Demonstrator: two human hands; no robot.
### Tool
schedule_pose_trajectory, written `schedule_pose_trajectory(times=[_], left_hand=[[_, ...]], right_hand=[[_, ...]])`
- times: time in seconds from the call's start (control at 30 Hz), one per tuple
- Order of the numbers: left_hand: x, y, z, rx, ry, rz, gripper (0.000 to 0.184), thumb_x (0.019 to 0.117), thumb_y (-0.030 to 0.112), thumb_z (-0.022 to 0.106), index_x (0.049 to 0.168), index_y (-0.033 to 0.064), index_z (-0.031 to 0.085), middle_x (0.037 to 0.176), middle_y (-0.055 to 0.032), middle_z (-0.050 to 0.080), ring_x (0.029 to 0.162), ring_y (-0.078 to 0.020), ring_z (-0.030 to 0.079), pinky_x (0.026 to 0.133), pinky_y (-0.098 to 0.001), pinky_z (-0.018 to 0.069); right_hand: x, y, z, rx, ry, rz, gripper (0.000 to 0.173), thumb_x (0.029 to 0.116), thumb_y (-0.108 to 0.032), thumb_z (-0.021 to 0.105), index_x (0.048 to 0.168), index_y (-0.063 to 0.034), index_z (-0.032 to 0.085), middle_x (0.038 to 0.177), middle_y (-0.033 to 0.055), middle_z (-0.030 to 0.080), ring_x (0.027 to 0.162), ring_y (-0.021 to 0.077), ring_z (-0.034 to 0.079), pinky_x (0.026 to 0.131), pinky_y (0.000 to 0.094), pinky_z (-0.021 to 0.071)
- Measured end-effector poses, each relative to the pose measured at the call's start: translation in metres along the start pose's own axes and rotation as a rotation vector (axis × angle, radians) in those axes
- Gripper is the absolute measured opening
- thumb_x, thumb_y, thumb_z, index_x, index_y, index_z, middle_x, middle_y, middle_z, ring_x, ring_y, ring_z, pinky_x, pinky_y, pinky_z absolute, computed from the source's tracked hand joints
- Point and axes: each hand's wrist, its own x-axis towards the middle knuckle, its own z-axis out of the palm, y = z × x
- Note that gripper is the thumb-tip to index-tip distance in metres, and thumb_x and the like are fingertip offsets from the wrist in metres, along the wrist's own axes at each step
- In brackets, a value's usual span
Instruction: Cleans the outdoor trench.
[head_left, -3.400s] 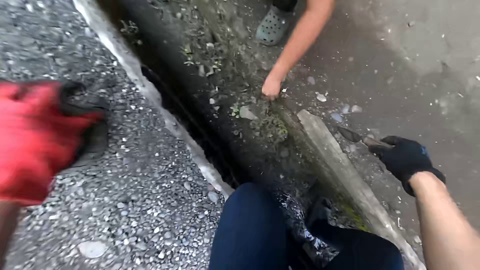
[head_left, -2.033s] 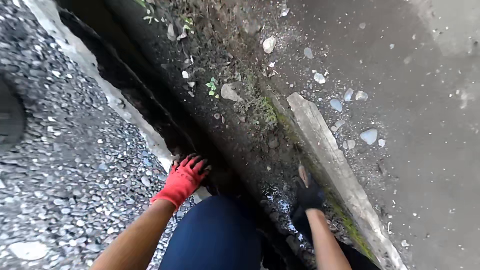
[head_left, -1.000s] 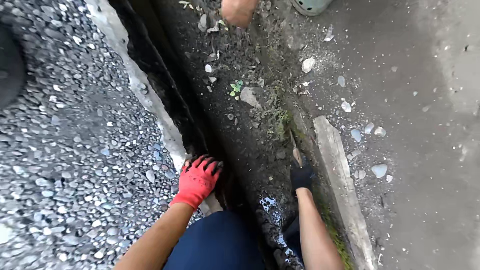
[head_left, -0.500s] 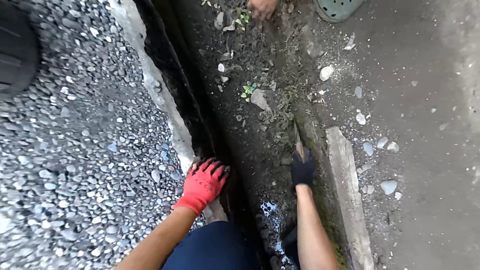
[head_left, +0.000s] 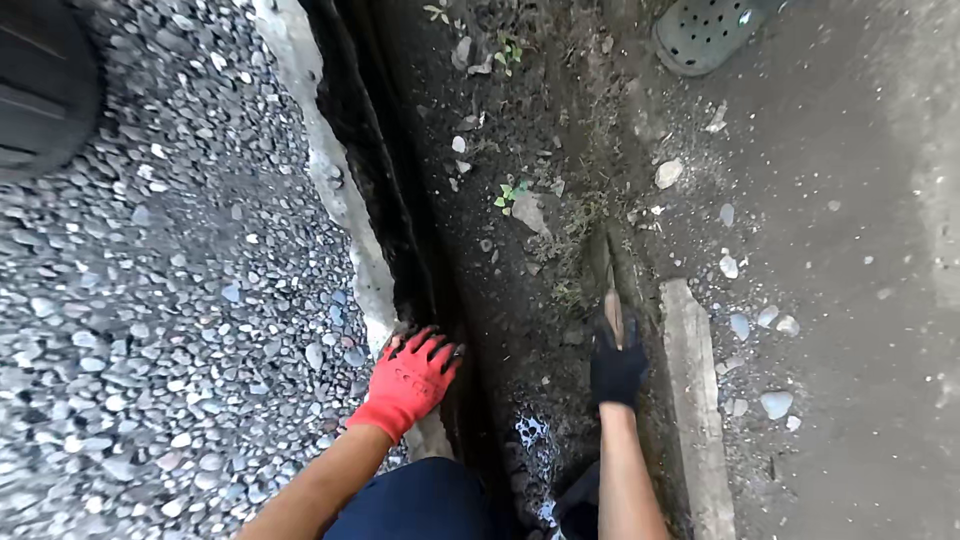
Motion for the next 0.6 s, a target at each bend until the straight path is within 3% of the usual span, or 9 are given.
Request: schedule_pose_trajectory(times=[0.03, 0.1, 0.2, 0.3, 0.47, 0.6], left_hand=[[0.001, 0.0, -0.001, -0.001, 0.006, 0.003, 0.044, 0.1069, 0.039, 0.047, 0.137, 0.0124, 0.066, 0.149, -0.0163, 0.058, 0.146, -0.0428, 0.044, 0.117, -0.0696, 0.0284], [-0.001, -0.002, 0.003, -0.001, 0.032, 0.023, 0.043, 0.1066, 0.038, 0.048, 0.135, 0.0109, 0.067, 0.146, -0.0175, 0.06, 0.144, -0.0444, 0.046, 0.115, -0.0709, 0.0295], [0.001, -0.003, 0.003, 0.0, 0.054, 0.041, 0.042, 0.1062, 0.037, 0.049, 0.133, 0.0105, 0.068, 0.144, -0.0177, 0.062, 0.143, -0.0445, 0.047, 0.115, -0.0708, 0.0301], [0.0, -0.005, 0.006, 0.011, 0.038, 0.034, 0.044, 0.1067, 0.039, 0.047, 0.134, 0.0115, 0.068, 0.145, -0.0163, 0.061, 0.144, -0.0432, 0.047, 0.114, -0.0693, 0.033], [0.002, -0.004, 0.001, -0.025, 0.046, 0.036, 0.043, 0.1066, 0.037, 0.048, 0.133, 0.0097, 0.068, 0.144, -0.018, 0.061, 0.143, -0.0444, 0.046, 0.114, -0.0703, 0.0325], [0.0, -0.006, 0.005, -0.017, 0.041, 0.044, 0.043, 0.1064, 0.038, 0.047, 0.133, 0.0102, 0.068, 0.144, -0.0174, 0.062, 0.143, -0.0443, 0.047, 0.112, -0.0702, 0.0345]], right_hand=[[-0.009, -0.002, -0.006, 0.042, 0.047, -0.028, 0.062, 0.0989, -0.032, 0.069, 0.151, -0.0038, 0.051, 0.131, 0.0243, 0.067, 0.117, 0.0406, 0.067, 0.102, 0.0577, 0.0503], [-0.001, -0.014, -0.009, 0.023, 0.024, -0.021, 0.061, 0.1004, -0.032, 0.067, 0.151, -0.0033, 0.049, 0.135, 0.0253, 0.064, 0.123, 0.0416, 0.064, 0.106, 0.0575, 0.0479], [0.058, -0.039, 0.016, -0.044, -0.06, -0.063, 0.063, 0.1025, -0.041, 0.062, 0.156, -0.012, 0.045, 0.145, 0.0238, 0.058, 0.13, 0.0451, 0.057, 0.108, 0.0647, 0.0433], [0.092, -0.059, 0.033, -0.149, -0.129, -0.096, 0.057, 0.1031, -0.045, 0.057, 0.153, -0.0193, 0.05, 0.136, 0.0206, 0.065, 0.125, 0.0425, 0.062, 0.102, 0.0666, 0.0464], [0.044, -0.06, -0.014, -0.055, -0.018, -0.11, 0.062, 0.1011, -0.043, 0.064, 0.155, -0.017, 0.048, 0.132, 0.0257, 0.065, 0.12, 0.0477, 0.062, 0.1, 0.0679, 0.0466], [0.083, -0.09, -0.005, -0.082, -0.044, -0.144, 0.059, 0.102, -0.043, 0.06, 0.154, -0.0188, 0.049, 0.136, 0.0223, 0.064, 0.125, 0.0439, 0.061, 0.102, 0.0666, 0.0461]])
